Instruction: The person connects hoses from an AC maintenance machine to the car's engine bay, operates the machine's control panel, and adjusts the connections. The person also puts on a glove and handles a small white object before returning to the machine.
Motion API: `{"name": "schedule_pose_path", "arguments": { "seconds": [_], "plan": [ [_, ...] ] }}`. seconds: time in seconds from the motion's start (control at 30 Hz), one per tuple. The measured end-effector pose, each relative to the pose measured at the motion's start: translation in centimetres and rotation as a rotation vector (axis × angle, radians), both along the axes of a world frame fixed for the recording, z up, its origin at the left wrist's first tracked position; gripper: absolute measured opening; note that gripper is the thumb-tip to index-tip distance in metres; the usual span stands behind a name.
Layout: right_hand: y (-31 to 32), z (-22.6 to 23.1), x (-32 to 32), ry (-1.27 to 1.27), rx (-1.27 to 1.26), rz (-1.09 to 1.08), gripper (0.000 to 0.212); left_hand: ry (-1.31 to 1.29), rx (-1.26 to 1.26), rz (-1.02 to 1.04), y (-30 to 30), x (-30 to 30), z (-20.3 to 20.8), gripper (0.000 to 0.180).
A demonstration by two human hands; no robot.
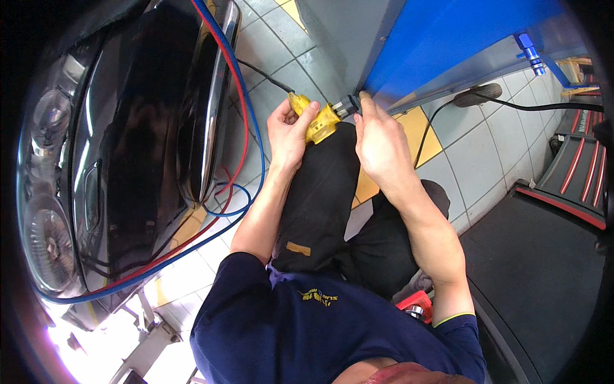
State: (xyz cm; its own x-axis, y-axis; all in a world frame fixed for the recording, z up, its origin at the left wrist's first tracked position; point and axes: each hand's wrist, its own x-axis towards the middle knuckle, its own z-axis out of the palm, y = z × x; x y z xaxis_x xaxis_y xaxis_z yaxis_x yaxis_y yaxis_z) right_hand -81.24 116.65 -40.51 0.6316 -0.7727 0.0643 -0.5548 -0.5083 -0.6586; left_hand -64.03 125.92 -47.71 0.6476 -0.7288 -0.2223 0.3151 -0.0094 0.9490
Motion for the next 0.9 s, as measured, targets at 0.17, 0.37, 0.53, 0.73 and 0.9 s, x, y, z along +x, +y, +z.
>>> {"name": "schedule_pose_path", "arguments": {
  "seconds": [0.17, 0.37, 0.53, 0.73, 0.9],
  "plan": [
    [-0.8, 0.0, -0.3, -0.069, -0.011, 0.062, 0.038, -0.006, 0.006, 0.015, 0.0, -0.1, 0.5, 0.017],
    [-0.8, -0.2, -0.2, -0.032, -0.014, 0.061, 0.039, -0.014, 0.019, 0.004, 0.0, 0.2, 0.7, 0.017],
    [-1.7, -0.5, -0.1, -0.051, 0.029, 0.137, 0.039, -0.019, 0.076, -0.022, -0.1, 0.7, 0.5, 0.018],
    [-1.2, -0.7, -0.1, -0.009, -0.018, 0.129, 0.039, 0.041, 0.108, -0.047, 0.0, 1.4, 0.7, 0.020],
    [-0.6, -1.1, 0.2, 0.013, -0.099, 0.102, 0.040, -0.001, 0.144, -0.051, -0.1, 1.4, 0.7, 0.020]
  ]
}}
